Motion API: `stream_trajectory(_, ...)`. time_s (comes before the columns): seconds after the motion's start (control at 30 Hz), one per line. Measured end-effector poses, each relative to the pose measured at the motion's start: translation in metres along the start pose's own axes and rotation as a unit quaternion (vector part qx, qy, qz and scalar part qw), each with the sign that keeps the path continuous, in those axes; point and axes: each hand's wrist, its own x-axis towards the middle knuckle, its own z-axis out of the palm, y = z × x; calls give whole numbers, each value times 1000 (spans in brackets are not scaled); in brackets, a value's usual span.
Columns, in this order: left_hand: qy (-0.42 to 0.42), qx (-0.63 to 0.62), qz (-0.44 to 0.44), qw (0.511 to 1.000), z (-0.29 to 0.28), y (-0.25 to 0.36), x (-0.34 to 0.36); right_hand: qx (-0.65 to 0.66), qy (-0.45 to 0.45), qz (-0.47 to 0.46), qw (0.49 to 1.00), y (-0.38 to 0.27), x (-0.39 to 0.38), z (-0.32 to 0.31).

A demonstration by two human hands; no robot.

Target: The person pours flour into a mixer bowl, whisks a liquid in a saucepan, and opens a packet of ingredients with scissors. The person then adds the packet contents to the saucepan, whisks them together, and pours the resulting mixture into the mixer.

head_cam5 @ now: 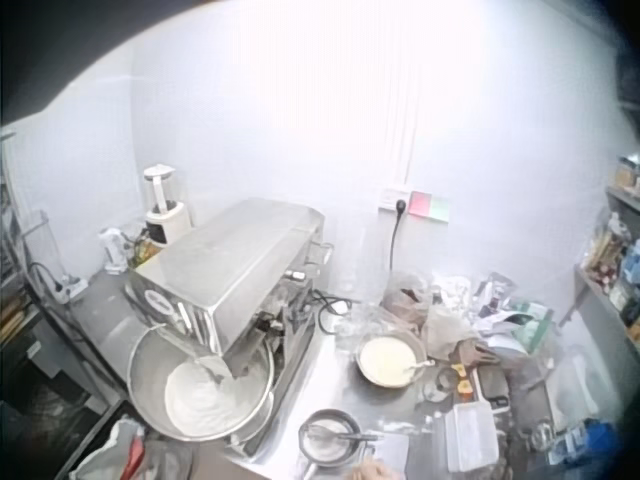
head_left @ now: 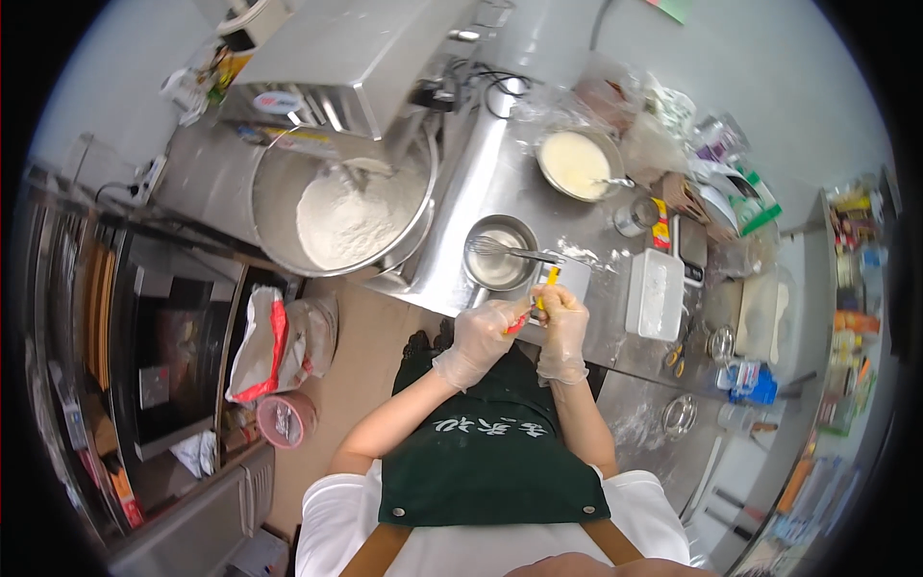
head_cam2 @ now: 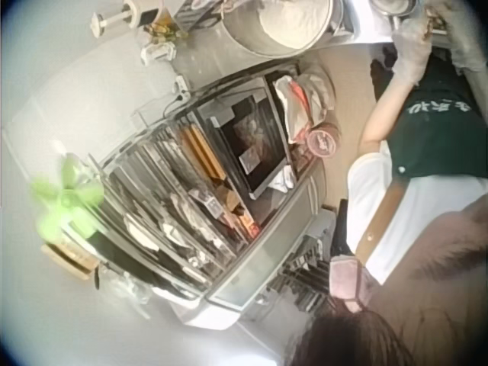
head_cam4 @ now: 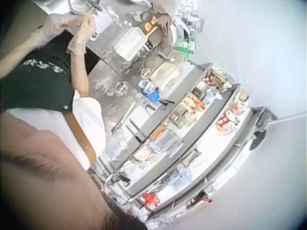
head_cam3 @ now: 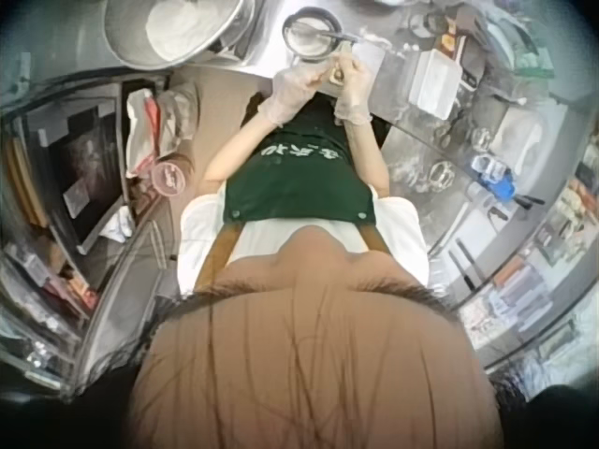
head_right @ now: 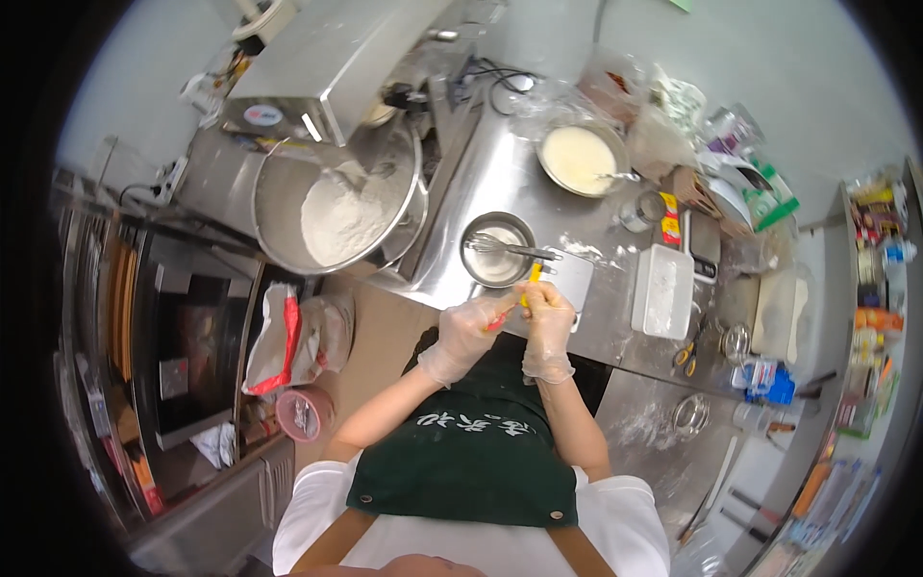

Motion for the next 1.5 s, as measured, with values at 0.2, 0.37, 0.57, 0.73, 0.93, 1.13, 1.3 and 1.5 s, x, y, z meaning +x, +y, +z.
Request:
stream_trajectory(0.2, 67, 19, -97, 993, -19, -33, -38, -86, -9, -10, 996, -11, 28, 2)
stream_trajectory(0.37, 168, 59, -273, 945, -52, -41, -114, -174, -176, 31, 968, 21, 37, 28)
stream_trajectory(0.57, 378, 99, -475, 788, -73, -10, -231, -123, -414, 32, 901, 58, -9, 107)
stream_trajectory(0.73, 438, 92, -580, 681, -99, 12, -300, -155, -544, 19, 825, 91, -72, 169)
stream_trajectory(0.93, 504, 120, -612, 597, -140, 31, -410, -240, -638, 27, 731, 155, -196, 249)
stream_trajectory(1.13, 647, 186, -573, 467, -168, 37, -523, -279, -746, 30, 604, 298, -297, 346)
stream_trajectory(1.3, 707, 161, -622, 295, -132, 22, -578, -405, -719, 44, 564, 497, -331, 423)
stream_trajectory(1.5, 750, 48, -649, 118, -131, -19, -572, -490, -624, 92, 602, 738, -344, 485)
